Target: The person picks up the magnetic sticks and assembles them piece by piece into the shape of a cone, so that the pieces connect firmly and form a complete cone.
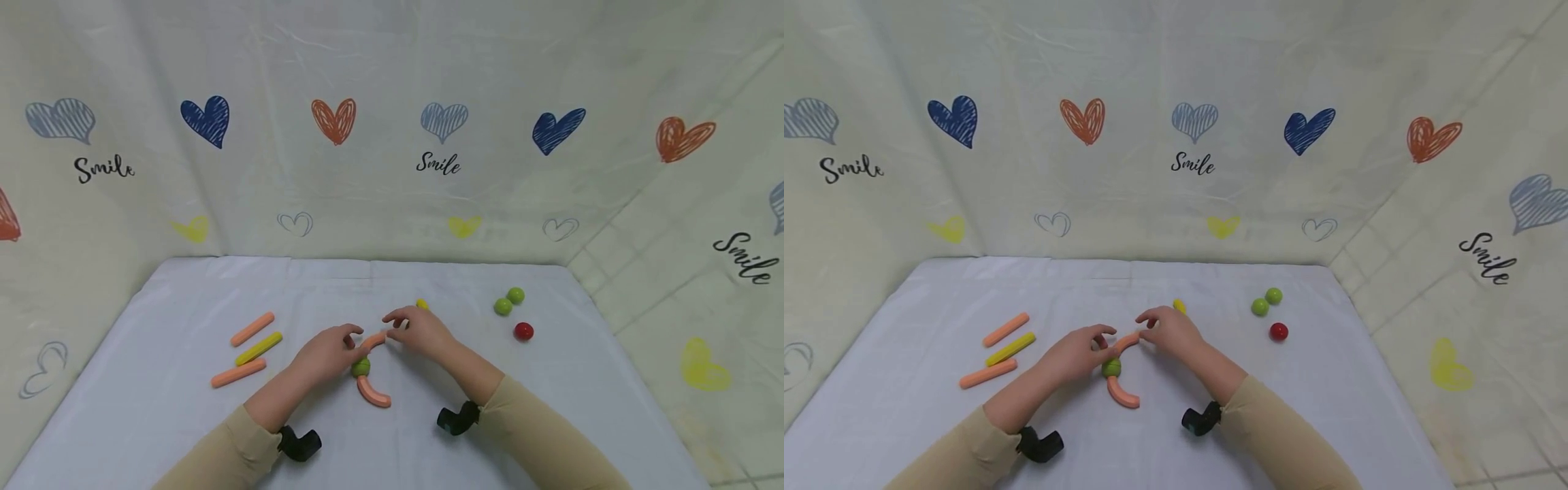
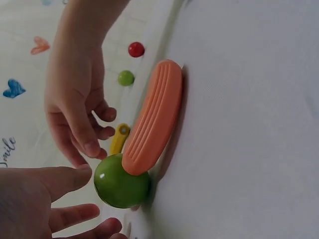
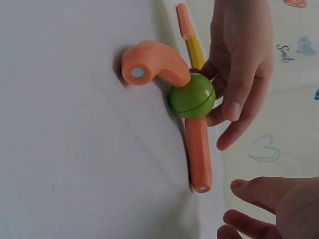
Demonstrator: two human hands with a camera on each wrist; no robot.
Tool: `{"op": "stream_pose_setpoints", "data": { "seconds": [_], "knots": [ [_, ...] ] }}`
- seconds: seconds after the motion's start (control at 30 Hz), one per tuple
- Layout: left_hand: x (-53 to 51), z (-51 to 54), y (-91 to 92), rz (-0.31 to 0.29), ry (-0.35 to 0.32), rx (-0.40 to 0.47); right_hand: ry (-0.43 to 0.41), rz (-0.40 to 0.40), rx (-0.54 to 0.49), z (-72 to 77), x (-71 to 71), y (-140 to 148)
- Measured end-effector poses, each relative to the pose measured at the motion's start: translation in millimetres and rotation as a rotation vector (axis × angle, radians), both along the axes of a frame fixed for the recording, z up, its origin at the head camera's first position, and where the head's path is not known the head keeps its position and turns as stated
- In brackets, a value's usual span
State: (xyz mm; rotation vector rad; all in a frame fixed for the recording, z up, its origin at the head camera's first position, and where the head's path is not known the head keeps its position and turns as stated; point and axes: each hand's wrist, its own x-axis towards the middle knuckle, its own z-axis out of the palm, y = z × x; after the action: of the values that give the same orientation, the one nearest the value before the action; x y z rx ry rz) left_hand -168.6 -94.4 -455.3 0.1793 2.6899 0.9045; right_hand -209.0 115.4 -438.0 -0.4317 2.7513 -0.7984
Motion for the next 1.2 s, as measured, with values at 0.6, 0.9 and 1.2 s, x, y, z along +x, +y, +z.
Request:
{"op": "stream_pose_setpoints", "data": {
  "seconds": [0.6,0.9,1.2],
  "knots": [
    [-17.1,-3.7,11.5,-0.017,-0.005,0.090,0.054,-0.168,-0.012,28.9,-11.7,104],
    [-18.3,-3.5,16.1,0.003,-0.026,0.093,0.079,-0.286,0.041,30.7,-13.0,181],
    [-19.6,-2.4,15.1,0.003,-0.061,0.096,0.025,-0.310,0.062,25.9,-14.9,217]
  ]
}}
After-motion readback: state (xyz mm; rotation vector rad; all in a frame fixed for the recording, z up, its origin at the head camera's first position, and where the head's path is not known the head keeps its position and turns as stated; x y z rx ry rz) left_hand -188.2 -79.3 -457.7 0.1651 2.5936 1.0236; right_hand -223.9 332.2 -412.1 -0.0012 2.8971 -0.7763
